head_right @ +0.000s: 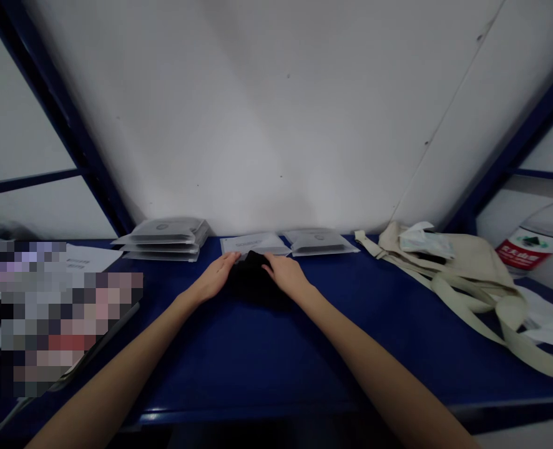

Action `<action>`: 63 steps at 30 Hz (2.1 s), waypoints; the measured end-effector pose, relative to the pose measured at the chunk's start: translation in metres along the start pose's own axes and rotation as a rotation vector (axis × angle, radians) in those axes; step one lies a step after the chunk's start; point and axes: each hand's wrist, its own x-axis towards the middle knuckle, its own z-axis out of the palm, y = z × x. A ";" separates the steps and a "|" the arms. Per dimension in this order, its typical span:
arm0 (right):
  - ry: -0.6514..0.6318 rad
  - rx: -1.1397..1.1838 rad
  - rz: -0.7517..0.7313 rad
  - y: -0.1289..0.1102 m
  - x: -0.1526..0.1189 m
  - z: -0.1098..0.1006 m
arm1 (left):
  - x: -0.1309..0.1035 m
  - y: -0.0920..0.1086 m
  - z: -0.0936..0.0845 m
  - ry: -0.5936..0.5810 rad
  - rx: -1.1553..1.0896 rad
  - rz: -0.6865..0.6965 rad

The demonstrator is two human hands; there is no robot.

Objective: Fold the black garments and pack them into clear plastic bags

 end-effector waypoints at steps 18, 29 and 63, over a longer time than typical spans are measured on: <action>-0.008 -0.195 -0.061 -0.013 0.006 0.001 | -0.003 0.006 0.010 -0.091 0.323 0.081; 0.154 0.069 0.122 -0.006 -0.015 -0.028 | -0.010 0.020 0.005 -0.101 0.531 0.113; 0.090 -0.099 -0.162 -0.035 -0.018 -0.001 | -0.004 0.003 0.005 -0.078 0.432 0.122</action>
